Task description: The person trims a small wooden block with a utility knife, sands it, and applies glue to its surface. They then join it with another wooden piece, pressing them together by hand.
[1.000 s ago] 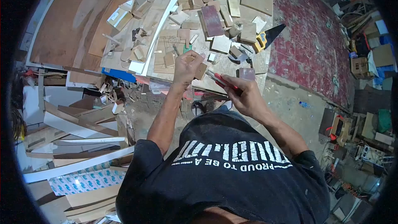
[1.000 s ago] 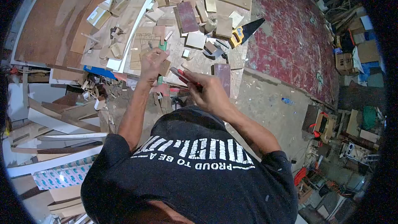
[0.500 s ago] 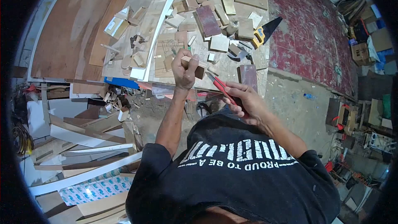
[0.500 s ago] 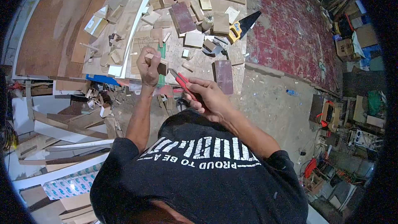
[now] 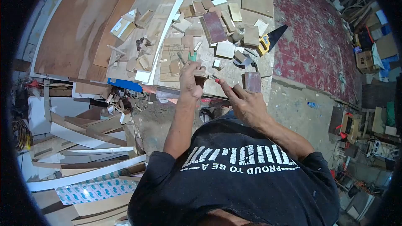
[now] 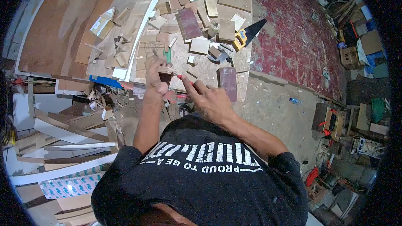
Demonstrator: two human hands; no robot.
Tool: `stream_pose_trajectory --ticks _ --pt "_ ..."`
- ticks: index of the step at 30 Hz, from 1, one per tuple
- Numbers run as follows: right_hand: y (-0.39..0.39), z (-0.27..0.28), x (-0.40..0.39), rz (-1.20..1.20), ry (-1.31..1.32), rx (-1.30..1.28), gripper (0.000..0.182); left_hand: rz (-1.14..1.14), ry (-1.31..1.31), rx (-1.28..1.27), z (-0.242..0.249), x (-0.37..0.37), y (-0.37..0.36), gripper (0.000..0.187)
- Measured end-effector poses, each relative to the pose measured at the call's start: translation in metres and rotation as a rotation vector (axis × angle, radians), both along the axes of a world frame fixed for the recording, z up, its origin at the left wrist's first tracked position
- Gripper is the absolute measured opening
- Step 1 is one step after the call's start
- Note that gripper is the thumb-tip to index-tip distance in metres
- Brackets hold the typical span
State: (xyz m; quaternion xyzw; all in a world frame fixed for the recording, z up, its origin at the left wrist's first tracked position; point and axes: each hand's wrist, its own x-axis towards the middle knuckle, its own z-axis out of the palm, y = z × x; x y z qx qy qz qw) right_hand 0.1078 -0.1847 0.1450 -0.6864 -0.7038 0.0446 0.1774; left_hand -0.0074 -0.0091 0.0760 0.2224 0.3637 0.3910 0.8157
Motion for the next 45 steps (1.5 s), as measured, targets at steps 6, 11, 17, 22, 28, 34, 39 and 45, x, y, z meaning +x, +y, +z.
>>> stream_pose_trajectory --ticks 6,11,17,22,28,34,39,45 --pt "0.010 0.003 -0.004 -0.123 0.568 0.072 0.052 0.178 -0.148 0.256 0.005 0.011 -0.005 0.017" --pt "0.011 0.017 -0.006 -0.455 1.712 -0.363 0.031 0.162 -0.185 0.582 0.007 0.007 0.003 0.017" --pt "0.005 0.010 -0.008 -0.510 1.997 -0.425 0.041 0.170 -0.135 0.808 0.011 0.014 0.006 0.017" --pt "0.000 -0.030 0.022 0.032 0.134 0.205 0.059 0.051 0.009 0.216 0.006 0.017 0.001 0.016" --pt "0.003 -0.006 0.049 0.277 -0.564 0.244 0.073 -0.002 0.090 -0.126 -0.014 0.024 0.003 0.013" --pt "0.004 0.001 0.013 0.004 0.066 -0.109 0.067 0.142 0.105 0.078 -0.006 0.022 0.000 0.012" --pt "0.010 0.000 -0.005 -0.385 1.231 -0.269 0.047 0.206 0.038 0.315 -0.004 0.023 -0.003 0.014" --pt "0.001 -0.006 -0.004 -0.377 2.548 -0.512 0.035 0.120 -0.249 0.610 -0.003 0.027 0.008 0.016"
